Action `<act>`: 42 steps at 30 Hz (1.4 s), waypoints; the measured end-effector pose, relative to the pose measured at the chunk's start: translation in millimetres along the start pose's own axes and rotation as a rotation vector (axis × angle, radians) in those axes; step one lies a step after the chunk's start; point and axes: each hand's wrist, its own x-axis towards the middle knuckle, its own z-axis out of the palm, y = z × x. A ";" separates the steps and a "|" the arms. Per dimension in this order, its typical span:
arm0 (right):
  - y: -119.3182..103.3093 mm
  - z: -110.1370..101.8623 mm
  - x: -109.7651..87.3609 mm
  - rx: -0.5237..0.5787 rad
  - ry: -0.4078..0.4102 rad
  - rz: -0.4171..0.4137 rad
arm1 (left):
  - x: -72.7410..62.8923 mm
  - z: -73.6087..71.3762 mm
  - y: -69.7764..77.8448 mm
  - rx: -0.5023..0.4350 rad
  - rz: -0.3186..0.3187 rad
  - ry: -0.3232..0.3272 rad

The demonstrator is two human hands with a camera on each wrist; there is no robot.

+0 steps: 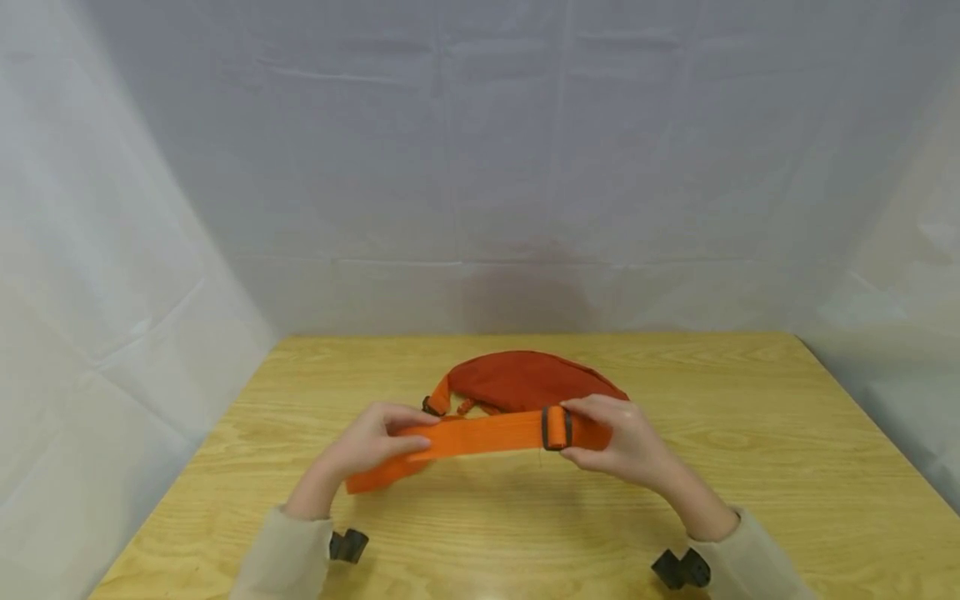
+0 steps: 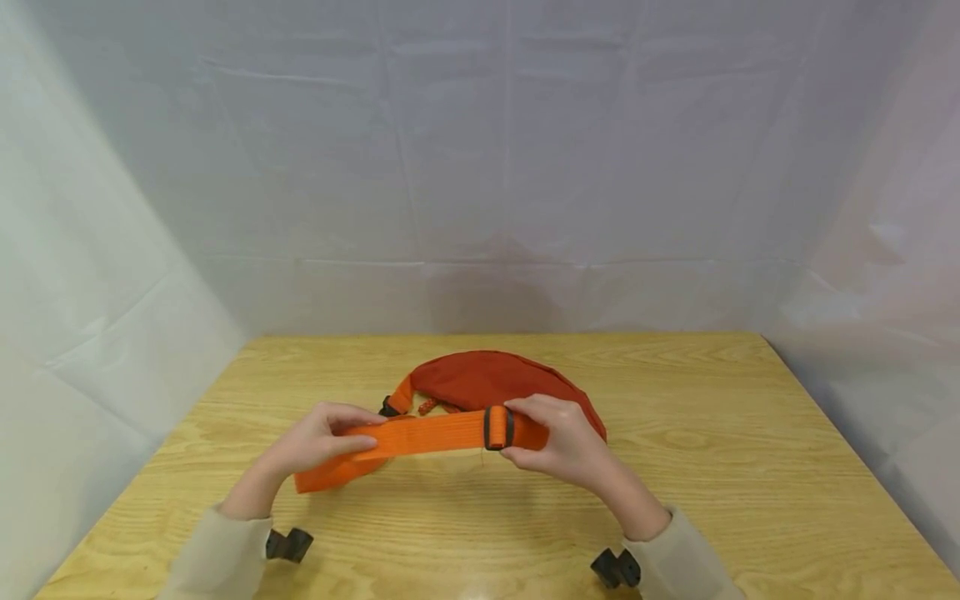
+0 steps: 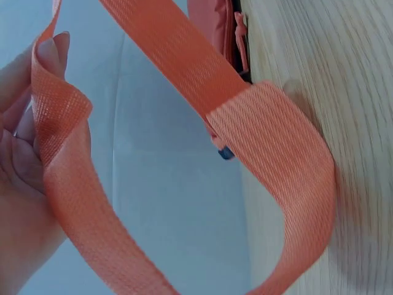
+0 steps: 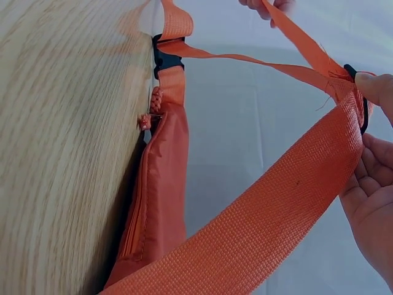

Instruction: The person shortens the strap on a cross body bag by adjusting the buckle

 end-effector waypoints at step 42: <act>-5.6 1.2 2.0 -0.034 -0.019 0.017 | -3.5 12.4 -13.9 0.386 0.002 0.025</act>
